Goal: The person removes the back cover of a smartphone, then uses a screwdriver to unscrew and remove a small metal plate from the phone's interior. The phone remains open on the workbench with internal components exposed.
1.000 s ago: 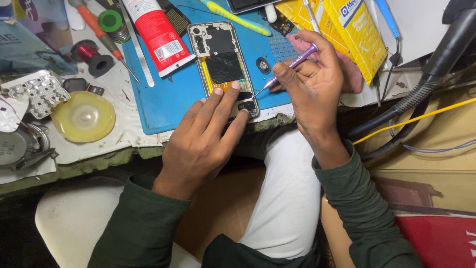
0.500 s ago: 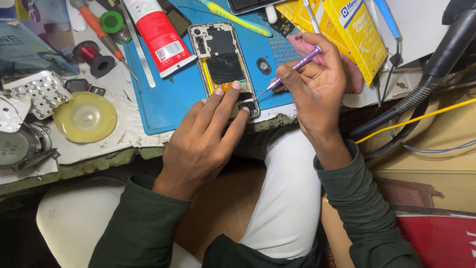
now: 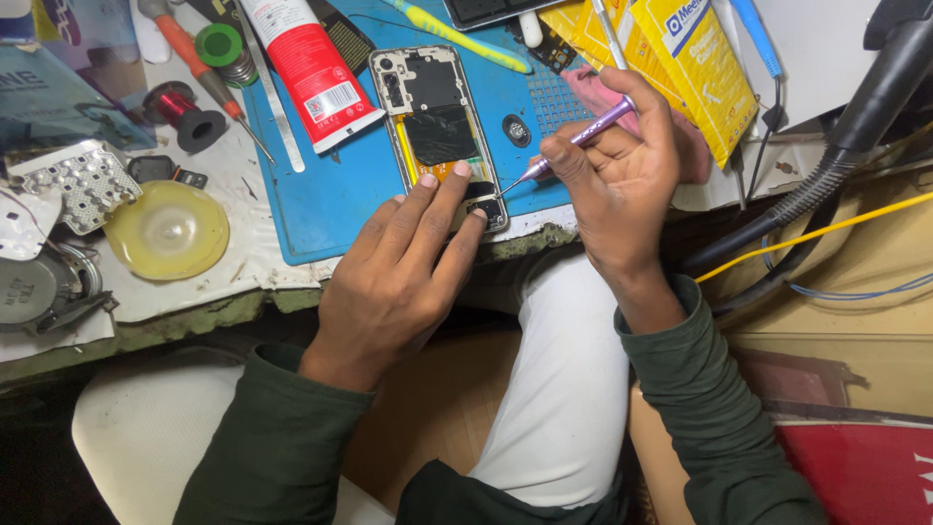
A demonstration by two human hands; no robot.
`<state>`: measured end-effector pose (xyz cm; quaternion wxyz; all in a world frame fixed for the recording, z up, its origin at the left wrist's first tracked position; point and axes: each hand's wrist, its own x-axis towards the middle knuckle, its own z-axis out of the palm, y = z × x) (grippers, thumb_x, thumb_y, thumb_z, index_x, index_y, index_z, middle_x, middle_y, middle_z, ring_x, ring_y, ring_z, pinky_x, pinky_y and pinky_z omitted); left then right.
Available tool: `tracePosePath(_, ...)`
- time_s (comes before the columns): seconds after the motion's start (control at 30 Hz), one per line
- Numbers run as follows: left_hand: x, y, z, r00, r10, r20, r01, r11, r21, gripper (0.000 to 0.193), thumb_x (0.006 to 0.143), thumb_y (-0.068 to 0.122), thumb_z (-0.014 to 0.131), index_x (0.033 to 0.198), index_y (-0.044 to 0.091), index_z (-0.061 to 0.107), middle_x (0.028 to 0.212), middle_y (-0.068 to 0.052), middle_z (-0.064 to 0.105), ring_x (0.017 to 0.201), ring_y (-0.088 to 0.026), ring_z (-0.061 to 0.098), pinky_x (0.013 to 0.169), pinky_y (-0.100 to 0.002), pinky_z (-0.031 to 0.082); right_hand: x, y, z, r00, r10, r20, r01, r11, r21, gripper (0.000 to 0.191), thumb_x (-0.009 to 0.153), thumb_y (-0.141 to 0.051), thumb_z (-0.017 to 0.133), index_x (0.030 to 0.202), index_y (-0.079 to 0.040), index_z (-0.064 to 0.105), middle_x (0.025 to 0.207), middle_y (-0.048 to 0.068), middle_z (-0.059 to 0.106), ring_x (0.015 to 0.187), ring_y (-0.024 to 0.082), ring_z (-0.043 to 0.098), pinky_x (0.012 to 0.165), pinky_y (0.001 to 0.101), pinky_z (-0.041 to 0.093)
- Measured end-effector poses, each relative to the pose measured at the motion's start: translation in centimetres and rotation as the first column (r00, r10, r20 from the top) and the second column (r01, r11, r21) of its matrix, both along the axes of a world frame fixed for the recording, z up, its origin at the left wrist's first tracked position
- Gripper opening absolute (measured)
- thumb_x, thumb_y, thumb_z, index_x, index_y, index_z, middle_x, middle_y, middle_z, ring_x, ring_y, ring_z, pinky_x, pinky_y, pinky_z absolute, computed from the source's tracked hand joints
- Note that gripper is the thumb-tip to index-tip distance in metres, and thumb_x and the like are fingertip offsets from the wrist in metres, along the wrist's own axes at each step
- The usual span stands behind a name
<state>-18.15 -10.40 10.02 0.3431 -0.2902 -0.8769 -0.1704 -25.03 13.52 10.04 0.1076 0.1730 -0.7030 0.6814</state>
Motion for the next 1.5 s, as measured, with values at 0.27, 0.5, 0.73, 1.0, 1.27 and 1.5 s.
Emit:
tracePosePath(0.27,0.1,-0.1,0.0,1.000,0.003,-0.005,-0.003,1.000,-0.004,0.026,0.098,0.014,0.063,0.120,0.004,0.073,0.143,-0.018,0.063,0.125,-0.032,0.065,0.103,-0.040,0.053,2.5,-1.8,3.0,0.935,0.017,-0.355,0.145,0.894,0.423,0.060,0.108,0.004,0.080,0.151,-0.001,0.039,0.107,0.017,0.074,0.098,0.018,0.075,0.093,0.0290,0.064)
tracePosePath(0.5,0.2,0.0,-0.4,1.000,0.009,-0.007,-0.009,1.000,0.026,0.025,0.099,0.014,0.064,0.119,0.003,0.073,0.143,-0.018,0.062,0.125,-0.032,0.065,0.103,-0.040,0.054,3.9,-3.8,6.7,0.831,0.230,-0.506,0.223,0.696,0.683,0.053,0.100,0.006,0.082,0.142,-0.003,0.052,0.119,0.016,0.073,0.102,0.021,0.077,0.091,0.0273,0.062)
tracePosePath(0.73,-0.1,-0.2,-0.3,1.000,0.005,-0.024,-0.004,1.000,0.030,0.026,0.097,0.014,0.064,0.118,0.002,0.073,0.141,-0.021,0.063,0.124,-0.033,0.065,0.101,-0.040,0.054,2.3,-3.8,6.6,0.969,0.140,-0.203,-0.018,0.860,0.510,0.060,0.094,0.004,0.080,0.143,0.002,0.045,0.127,0.017,0.066,0.111,0.021,0.072,0.097,0.0319,0.062)
tracePosePath(1.0,0.1,-0.3,-0.5,1.000,-0.005,0.001,0.005,0.999,0.041,0.028,0.097,0.013,0.063,0.120,0.002,0.072,0.142,-0.020,0.062,0.126,-0.034,0.064,0.103,-0.041,0.053,2.5,-4.8,6.8,0.974,0.179,-0.141,-0.077,0.841,0.535,0.054,0.099,0.008,0.072,0.144,0.002,0.044,0.120,0.012,0.071,0.110,0.019,0.074,0.097,0.0310,0.062)
tracePosePath(1.27,0.1,-0.4,-0.8,1.000,-0.008,-0.023,0.009,0.998,0.058,0.026,0.098,0.013,0.063,0.120,0.001,0.072,0.142,-0.021,0.062,0.126,-0.033,0.064,0.103,-0.040,0.053,2.5,-4.6,6.8,0.948,0.158,-0.275,0.067,0.747,0.661,0.064,0.098,0.008,0.082,0.148,0.003,0.044,0.131,0.016,0.064,0.108,0.021,0.074,0.094,0.0302,0.065)
tracePosePath(1.5,0.0,-0.4,-1.0,0.999,0.005,-0.031,-0.004,0.999,0.033,0.024,0.100,0.012,0.064,0.119,0.001,0.072,0.141,-0.022,0.063,0.124,-0.033,0.065,0.101,-0.040,0.054,2.7,-5.7,8.5,0.959,0.235,-0.159,-0.066,0.732,0.678,0.058,0.099,0.012,0.072,0.148,0.002,0.042,0.126,0.012,0.068,0.114,0.021,0.073,0.100,0.0330,0.063)
